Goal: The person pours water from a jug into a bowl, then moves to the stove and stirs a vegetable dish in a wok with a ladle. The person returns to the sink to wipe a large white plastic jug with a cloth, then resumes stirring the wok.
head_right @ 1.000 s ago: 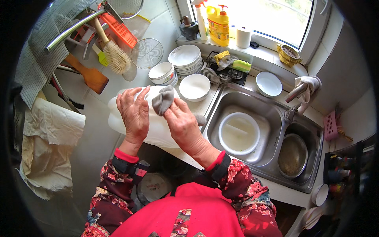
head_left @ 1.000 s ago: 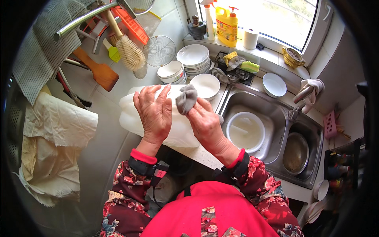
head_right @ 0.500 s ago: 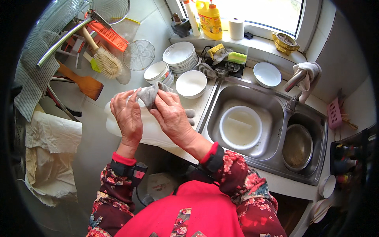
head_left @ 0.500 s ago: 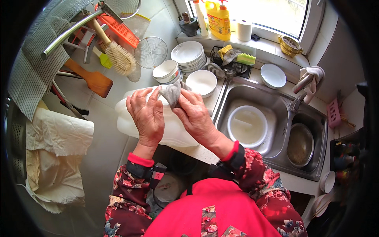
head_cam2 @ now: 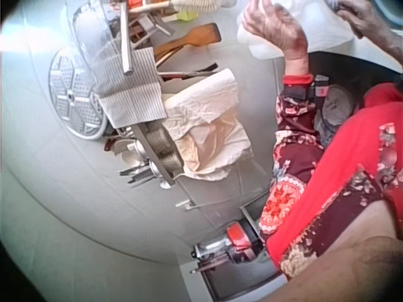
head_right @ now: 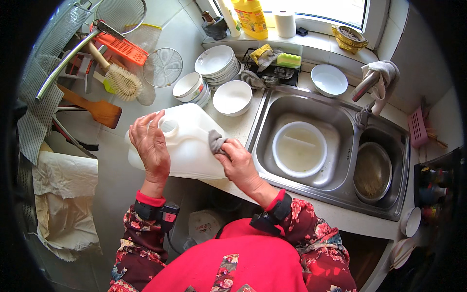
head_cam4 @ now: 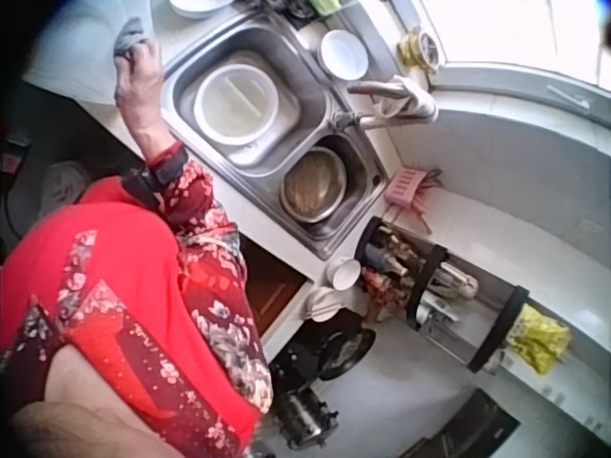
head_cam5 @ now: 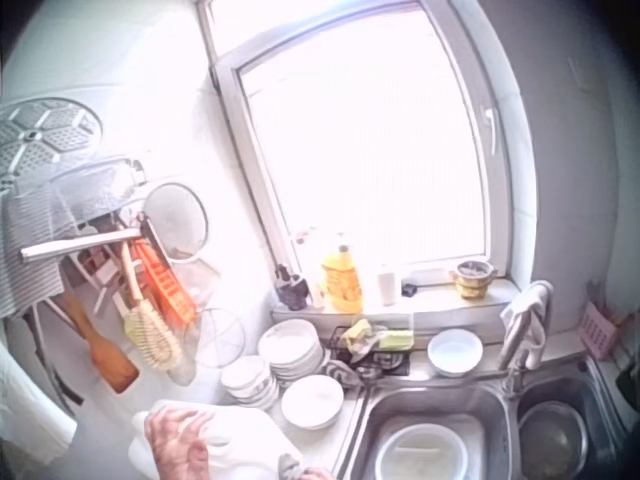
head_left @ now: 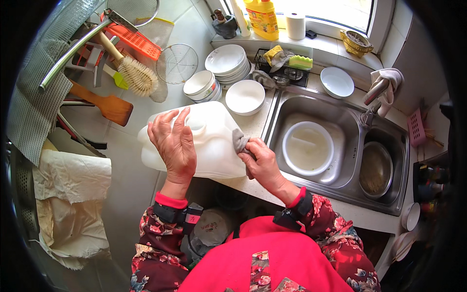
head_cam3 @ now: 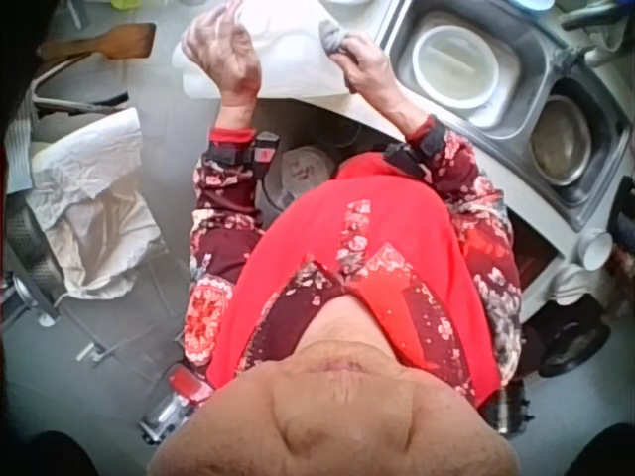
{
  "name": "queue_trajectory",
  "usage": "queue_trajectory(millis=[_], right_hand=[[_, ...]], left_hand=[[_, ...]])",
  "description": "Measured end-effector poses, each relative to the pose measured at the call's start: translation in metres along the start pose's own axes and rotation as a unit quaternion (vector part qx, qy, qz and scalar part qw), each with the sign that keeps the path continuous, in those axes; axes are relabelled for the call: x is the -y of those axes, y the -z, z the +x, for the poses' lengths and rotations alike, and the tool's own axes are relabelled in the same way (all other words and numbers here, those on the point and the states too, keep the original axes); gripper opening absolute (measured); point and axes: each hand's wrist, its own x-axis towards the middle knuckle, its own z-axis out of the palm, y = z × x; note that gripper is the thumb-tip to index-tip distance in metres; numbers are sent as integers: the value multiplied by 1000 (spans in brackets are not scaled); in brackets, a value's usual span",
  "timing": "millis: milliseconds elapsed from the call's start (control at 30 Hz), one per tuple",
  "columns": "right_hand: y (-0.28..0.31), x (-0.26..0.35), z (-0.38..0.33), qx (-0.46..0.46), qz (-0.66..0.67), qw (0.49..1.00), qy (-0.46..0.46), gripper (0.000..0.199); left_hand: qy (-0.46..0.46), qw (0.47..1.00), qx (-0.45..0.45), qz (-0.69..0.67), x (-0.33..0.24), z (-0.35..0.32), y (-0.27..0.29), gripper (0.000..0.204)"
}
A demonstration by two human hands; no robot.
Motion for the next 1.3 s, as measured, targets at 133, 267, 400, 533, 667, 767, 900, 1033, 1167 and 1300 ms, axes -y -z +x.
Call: queue_trajectory(millis=[133,267,400,533,667,767,900,1033,1167,1300], right_hand=[[-7,59,24,-46,-38,977,206,24],[-18,67,39,-35,-141,936,321,23],[-13,62,41,-40,-149,937,312,23],[-1,45,37,-59,-131,957,253,21],[3,14,27,-41,-51,995,70,9],[9,26,21,-45,65,994,-74,15],[-18,40,34,-52,80,993,75,36],[-45,20,29,-61,118,986,99,54],[-54,-14,23,-80,159,983,-33,54],[-62,-76,7,-99,115,970,-191,53]], left_hand=[[-10,1000,5,13,-2,0,3,46],[-1,1000,13,-5,-1,2,0,48],[-2,1000,9,-4,1,0,1,48],[-3,1000,2,-10,-1,1,-1,46],[-6,1000,3,-7,0,0,1,45],[-4,1000,2,-1,0,1,1,44],[-14,1000,0,13,2,1,-3,45],[-24,1000,8,3,-2,5,0,47],[-23,1000,0,2,0,1,-1,50],[-31,999,8,5,-3,4,-1,51]])
